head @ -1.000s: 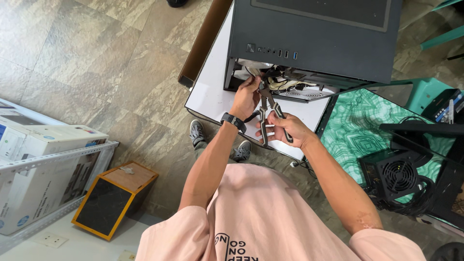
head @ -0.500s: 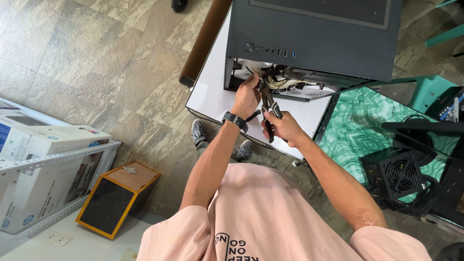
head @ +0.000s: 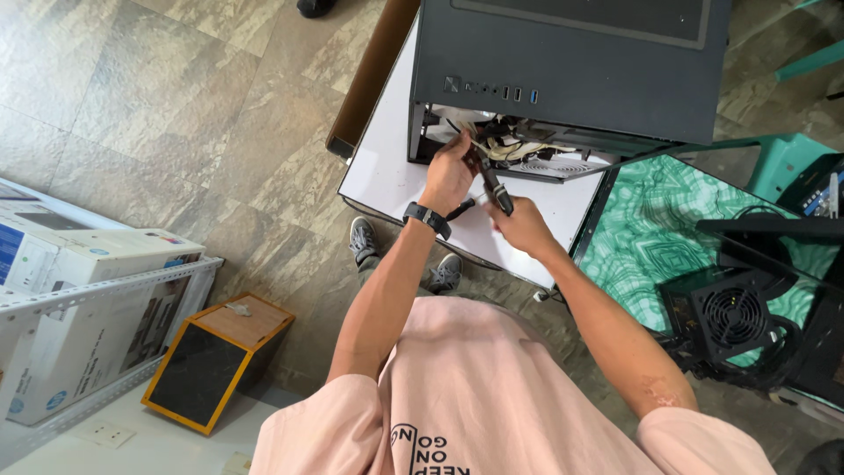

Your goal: The person opens a black computer case lying on a table, takes pliers from a backpack on a chair, and uses the pliers to cut and remove cable ties from the wiring inside the case. They reposition and rotate the case on the table and finish by working on a component with a screwdriver.

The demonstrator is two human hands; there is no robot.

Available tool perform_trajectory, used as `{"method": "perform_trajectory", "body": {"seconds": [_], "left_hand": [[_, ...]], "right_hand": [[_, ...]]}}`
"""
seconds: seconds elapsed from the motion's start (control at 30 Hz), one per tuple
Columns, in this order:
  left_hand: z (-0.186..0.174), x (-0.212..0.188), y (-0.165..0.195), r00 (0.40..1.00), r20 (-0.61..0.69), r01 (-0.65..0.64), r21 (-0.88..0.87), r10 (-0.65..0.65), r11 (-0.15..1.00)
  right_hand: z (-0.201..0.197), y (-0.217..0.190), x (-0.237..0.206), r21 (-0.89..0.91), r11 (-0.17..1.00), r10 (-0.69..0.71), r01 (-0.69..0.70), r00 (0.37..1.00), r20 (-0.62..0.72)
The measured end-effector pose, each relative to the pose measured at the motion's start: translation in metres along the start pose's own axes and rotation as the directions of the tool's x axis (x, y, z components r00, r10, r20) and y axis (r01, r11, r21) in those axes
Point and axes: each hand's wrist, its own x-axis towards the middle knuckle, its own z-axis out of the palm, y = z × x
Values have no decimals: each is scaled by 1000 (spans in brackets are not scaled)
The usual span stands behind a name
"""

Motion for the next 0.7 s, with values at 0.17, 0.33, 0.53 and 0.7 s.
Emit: {"method": "perform_trajectory", "body": {"seconds": [0.17,0.33,0.53,0.7], "left_hand": [[-6,2,0,1000,9,-22,18,22,1000],[-9,2,-2,998,-67,-7,72,12,997],[-7,0,-8,995,-66,-67,136,76,988],[-4,-3,-10,993,-74,-81,155,93,985]], "right_hand": [[-11,1,0,570,794,-10,-210,934,358],[-18,-7,-5,662,688,-59,-297,886,459],[-15,-9,-8,680,623,8,-387,872,489],[-4,-10,-8,640,701,83,-316,927,367]]}}
